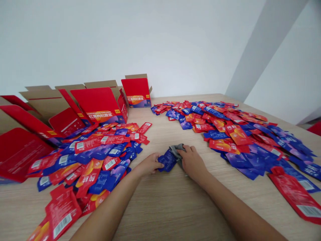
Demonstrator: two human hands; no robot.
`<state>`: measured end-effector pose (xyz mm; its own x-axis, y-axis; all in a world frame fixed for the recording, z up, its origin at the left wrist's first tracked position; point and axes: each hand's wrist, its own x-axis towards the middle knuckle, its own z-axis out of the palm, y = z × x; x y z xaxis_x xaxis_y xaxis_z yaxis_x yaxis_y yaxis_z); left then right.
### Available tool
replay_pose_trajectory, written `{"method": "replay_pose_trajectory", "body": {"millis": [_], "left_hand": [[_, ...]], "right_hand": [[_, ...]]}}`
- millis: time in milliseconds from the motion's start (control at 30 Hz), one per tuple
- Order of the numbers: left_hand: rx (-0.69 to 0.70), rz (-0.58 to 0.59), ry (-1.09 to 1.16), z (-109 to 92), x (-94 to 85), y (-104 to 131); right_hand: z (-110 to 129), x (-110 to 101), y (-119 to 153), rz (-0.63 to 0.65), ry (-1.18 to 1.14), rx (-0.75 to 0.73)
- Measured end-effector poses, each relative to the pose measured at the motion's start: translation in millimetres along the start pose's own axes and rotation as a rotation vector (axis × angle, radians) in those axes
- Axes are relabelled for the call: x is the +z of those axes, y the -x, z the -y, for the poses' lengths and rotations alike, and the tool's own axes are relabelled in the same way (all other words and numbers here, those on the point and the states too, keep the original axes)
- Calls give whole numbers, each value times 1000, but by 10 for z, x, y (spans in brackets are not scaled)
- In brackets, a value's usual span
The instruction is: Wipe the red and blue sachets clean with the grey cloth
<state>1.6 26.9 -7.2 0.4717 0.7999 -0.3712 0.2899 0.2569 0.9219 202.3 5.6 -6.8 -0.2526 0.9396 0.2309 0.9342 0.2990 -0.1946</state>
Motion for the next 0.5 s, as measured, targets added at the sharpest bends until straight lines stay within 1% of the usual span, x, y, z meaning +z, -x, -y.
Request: {"method": "replay_pose_trajectory", "body": {"millis": [100,167,233,300,333,400,467,500], "left_hand": [[-33,17,5,2,4,21],[-54,9,-7,11,14,26],[-80,-28,-24,22,29,18],[-103,-79,-49,30,47,2],[-92,-103,-63,31,57,-7],[-20,-129,-80,25,77,-21],[47,-130,-66,11,91,-25],[46,-126,-47,2,94,-21]], "right_hand": [[-278,-9,-63,-48,-22,133],[-312,-52,-38,-122,-90,141],[-198,-107,32,-195,-139,75],[19,-139,123,-203,-150,-39],[136,-136,164,-167,-143,-98],[325,-92,213,-71,-113,-179],[386,-21,194,-7,-91,-202],[357,11,161,8,-81,-192]]}}
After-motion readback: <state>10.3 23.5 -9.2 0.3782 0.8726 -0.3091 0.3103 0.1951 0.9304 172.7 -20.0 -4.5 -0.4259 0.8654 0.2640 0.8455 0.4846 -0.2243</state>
